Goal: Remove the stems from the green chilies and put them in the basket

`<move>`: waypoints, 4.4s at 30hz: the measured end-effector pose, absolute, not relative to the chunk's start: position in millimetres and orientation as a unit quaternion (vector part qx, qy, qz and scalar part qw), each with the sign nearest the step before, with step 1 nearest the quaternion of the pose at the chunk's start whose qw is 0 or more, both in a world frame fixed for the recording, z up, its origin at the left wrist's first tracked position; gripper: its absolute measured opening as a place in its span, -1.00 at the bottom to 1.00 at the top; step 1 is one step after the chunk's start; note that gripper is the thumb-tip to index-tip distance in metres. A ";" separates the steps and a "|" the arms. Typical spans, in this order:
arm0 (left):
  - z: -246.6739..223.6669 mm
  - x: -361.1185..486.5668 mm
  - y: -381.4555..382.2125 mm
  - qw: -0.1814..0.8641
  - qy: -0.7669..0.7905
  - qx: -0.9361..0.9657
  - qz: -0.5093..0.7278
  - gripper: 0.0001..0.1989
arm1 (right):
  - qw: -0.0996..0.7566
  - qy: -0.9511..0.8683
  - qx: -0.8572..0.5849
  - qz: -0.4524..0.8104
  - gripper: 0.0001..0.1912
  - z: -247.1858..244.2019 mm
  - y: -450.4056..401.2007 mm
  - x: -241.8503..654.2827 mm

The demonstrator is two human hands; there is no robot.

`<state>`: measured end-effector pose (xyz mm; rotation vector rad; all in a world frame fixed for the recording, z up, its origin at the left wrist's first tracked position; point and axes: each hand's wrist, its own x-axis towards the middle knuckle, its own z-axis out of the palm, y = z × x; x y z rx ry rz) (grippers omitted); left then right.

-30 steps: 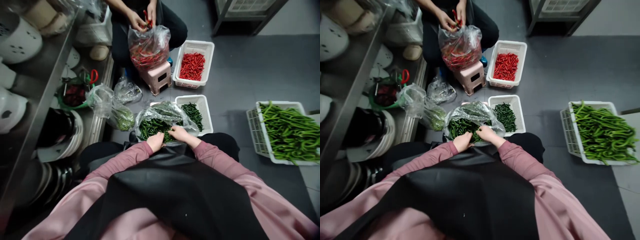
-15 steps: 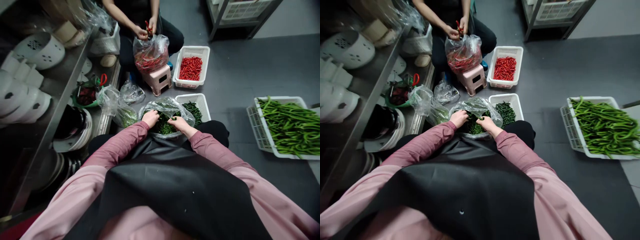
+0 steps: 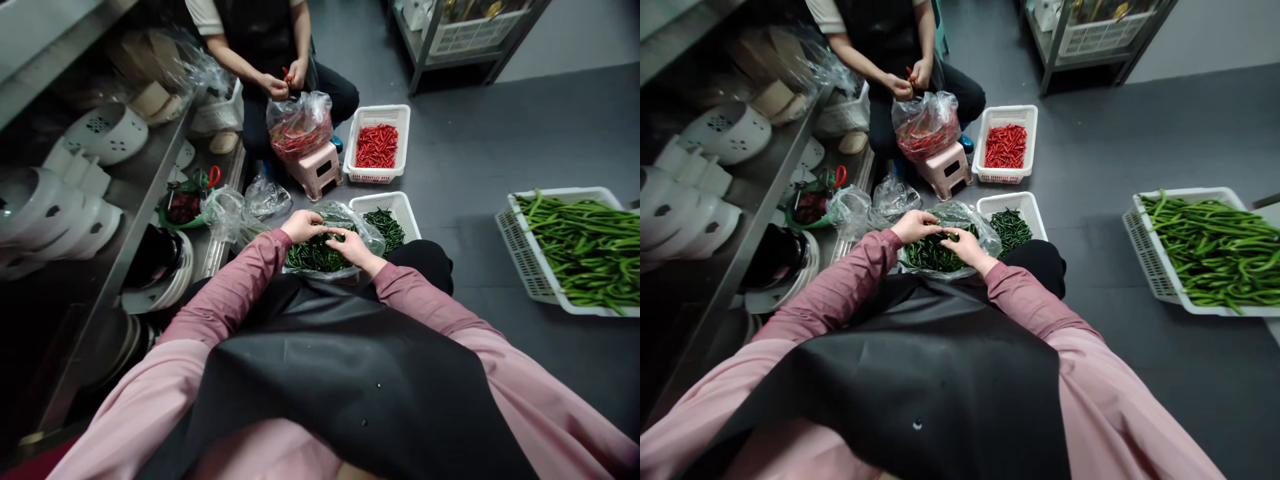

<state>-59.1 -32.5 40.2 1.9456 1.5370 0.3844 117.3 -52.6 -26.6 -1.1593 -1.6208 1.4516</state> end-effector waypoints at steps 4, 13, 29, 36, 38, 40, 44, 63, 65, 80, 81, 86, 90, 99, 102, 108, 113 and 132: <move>36.9 -46.8 -32.1 0.460 0.587 0.647 0.158 -0.70 | 0.304 -0.643 -0.451 0.539 -0.75 -24.5 -50.1 119.4; 0.2 -45.8 -50.1 0.574 0.587 0.494 0.284 -0.75 | 0.203 -0.616 -0.445 0.617 -0.74 -15.5 -50.2 132.5; -11.0 -49.1 -69.9 0.696 0.514 0.438 0.244 -0.61 | -0.018 -0.662 -0.256 0.704 -0.76 -12.2 -46.9 157.5; -6.3 -35.4 -69.2 0.721 0.563 0.317 0.251 -0.86 | 0.151 -0.487 -0.402 0.761 -0.93 -22.2 -50.2 144.5; -5.5 -33.0 -70.5 0.747 0.522 0.312 0.267 -0.73 | 0.178 -0.458 -0.401 0.773 -0.91 -22.6 -54.8 138.8; -4.8 -30.2 -72.7 0.757 0.500 0.331 0.258 -0.64 | 0.200 -0.472 -0.403 0.758 -0.84 -21.3 -60.0 133.7; -4.5 -25.0 -76.1 0.749 0.485 0.371 0.257 -0.51 | 0.211 -0.507 -0.453 0.702 -0.75 -20.7 -65.8 127.5; -14.8 -39.2 -99.5 0.668 0.604 0.387 0.198 -0.80 | 0.199 -0.565 -0.508 0.618 -0.85 -29.5 -57.9 126.9; -14.8 -39.6 -103.8 0.633 0.609 0.431 0.205 -0.80 | 0.184 -0.510 -0.492 0.682 -0.79 -28.3 -59.3 127.3; -15.6 -40.0 -98.9 0.681 0.609 0.305 0.267 -0.77 | 0.147 -0.575 -0.509 0.624 -0.62 -31.8 -64.5 118.8; -13.2 -33.4 -97.1 0.680 0.609 0.312 0.263 -0.76 | 0.183 -0.538 -0.487 0.663 -0.63 -30.4 -66.4 117.6; 0.7 -22.9 -85.9 0.692 0.599 0.272 0.298 -0.74 | 0.329 -0.376 -0.469 0.728 -0.67 -28.3 -57.1 120.9; 5.7 -29.4 -78.0 0.681 0.622 0.235 0.306 -0.77 | 0.255 -0.286 -0.445 0.809 -0.75 -26.9 -49.3 127.3; 5.8 -2.4 -70.7 0.631 0.603 0.374 0.315 -0.73 | 0.245 -0.364 -0.401 0.804 -0.64 -21.2 -66.2 115.8; 13.2 -13.9 -79.1 0.670 0.596 0.395 0.201 -0.67 | 0.305 -0.375 -0.421 0.767 -0.67 -21.0 -60.3 120.9; 13.5 -31.9 -98.5 0.545 0.617 0.556 0.114 -0.65 | 0.292 -0.358 -0.405 0.789 -0.66 -18.2 -56.8 125.3; 8.5 -26.7 -111.2 0.348 0.553 0.749 0.112 -0.65 | 0.215 -0.319 -0.429 0.818 -0.75 -18.8 -54.8 125.6; -7.6 -77.1 -29.3 0.069 0.634 0.757 0.144 -0.52 | 0.035 -0.797 -0.595 0.099 -0.29 10.1 -34.9 164.5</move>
